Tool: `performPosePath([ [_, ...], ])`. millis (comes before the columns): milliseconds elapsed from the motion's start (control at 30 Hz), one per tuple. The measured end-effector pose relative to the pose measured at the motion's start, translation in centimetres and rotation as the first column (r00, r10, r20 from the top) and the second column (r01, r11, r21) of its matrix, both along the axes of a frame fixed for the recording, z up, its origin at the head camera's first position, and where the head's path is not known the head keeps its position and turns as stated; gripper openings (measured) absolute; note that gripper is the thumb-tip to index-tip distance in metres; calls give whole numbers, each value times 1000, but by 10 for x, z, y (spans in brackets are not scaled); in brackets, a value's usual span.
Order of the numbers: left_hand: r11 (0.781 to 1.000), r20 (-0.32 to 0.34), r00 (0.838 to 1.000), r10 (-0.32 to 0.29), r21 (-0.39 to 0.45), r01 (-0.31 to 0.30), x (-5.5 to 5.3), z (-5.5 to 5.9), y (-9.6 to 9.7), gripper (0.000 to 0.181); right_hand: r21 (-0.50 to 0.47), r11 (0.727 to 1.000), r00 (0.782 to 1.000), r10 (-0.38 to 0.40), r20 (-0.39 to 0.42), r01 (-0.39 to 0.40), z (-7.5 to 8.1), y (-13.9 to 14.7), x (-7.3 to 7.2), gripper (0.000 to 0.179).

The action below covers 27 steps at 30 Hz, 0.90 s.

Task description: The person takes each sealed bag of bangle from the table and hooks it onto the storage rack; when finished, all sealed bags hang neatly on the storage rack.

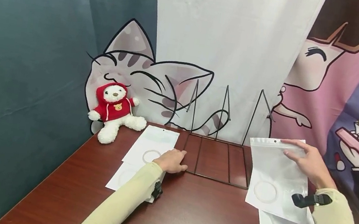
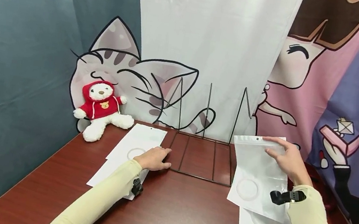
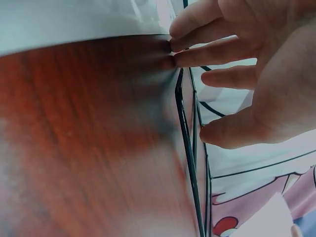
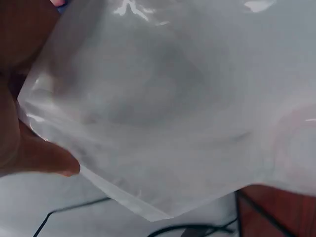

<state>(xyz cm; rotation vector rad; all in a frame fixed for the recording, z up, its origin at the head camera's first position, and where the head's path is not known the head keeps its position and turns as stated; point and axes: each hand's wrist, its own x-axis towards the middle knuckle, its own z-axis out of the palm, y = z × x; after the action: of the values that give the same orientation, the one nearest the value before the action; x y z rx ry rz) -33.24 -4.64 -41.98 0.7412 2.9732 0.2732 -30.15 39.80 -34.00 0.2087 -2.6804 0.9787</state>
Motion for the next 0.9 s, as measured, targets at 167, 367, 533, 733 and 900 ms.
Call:
performPosePath([
  [167,1000,-55,998,-8,-26,7,-6,-6,-1,45,-88,996,997,0,-78,-7,19,-19,11,39],
  [367,999,-72,997,-8,-36,5,-7,-5,0,45,-166,985,992,34,-123,-54,42,-43,26,37],
  [533,1000,-54,999,-6,-30,5,-8,-4,-1,46,-206,973,983,67,-168,-102,53,-56,36,34],
  [733,1000,-54,998,-16,-28,14,-6,-5,-1,45,-268,952,967,83,-240,-148,60,-64,42,33],
  [900,999,-71,997,-30,-41,28,-5,-6,2,46,-367,903,949,117,-292,-224,63,-69,46,32],
])
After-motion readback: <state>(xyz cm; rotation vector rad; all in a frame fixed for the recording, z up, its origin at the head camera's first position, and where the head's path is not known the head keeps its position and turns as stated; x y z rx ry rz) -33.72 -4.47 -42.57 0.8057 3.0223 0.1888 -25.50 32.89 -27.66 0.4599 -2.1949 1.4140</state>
